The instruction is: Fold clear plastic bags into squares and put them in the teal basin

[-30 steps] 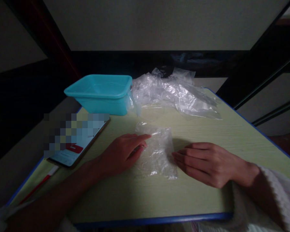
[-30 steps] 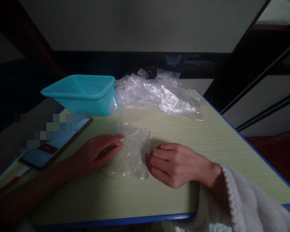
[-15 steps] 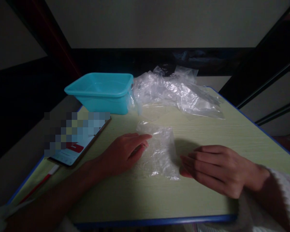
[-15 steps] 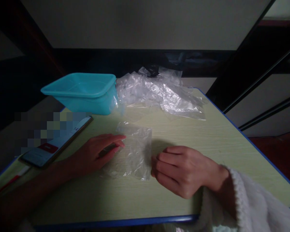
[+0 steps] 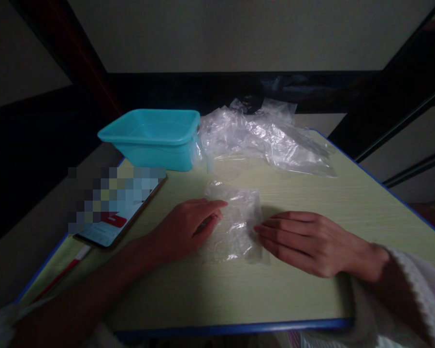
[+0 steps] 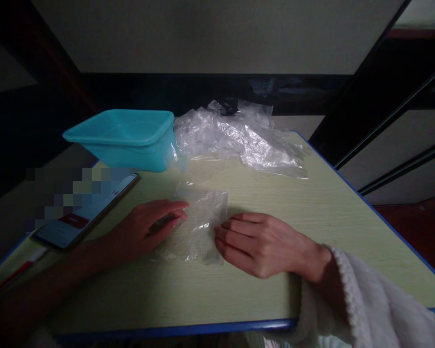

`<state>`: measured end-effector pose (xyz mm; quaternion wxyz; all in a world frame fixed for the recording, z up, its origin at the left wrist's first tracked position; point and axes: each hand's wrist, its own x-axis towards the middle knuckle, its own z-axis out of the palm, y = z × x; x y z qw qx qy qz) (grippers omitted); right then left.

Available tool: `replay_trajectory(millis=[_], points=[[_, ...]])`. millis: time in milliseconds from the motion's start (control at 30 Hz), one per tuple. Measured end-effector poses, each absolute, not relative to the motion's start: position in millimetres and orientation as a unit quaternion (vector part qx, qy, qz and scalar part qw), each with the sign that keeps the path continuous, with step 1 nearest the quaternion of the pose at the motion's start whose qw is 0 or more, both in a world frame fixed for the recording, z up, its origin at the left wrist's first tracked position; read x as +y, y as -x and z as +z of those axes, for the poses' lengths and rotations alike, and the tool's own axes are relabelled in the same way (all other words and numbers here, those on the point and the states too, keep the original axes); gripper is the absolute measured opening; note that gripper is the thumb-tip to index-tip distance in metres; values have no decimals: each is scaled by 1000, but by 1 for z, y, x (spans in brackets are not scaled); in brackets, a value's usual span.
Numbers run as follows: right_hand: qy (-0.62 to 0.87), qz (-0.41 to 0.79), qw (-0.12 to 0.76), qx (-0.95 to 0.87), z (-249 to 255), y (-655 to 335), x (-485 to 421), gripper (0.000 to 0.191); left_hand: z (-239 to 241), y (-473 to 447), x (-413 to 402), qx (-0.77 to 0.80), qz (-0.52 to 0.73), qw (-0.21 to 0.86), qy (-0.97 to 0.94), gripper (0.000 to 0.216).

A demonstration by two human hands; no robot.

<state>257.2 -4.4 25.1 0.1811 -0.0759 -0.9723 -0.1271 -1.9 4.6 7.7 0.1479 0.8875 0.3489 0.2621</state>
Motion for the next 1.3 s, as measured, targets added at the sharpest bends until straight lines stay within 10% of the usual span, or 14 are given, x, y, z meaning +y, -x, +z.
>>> replay_trajectory(millis=[1300], points=[[116, -105, 147, -977, 21, -261, 5, 42, 31, 6, 11, 543, 238, 263, -761, 30]])
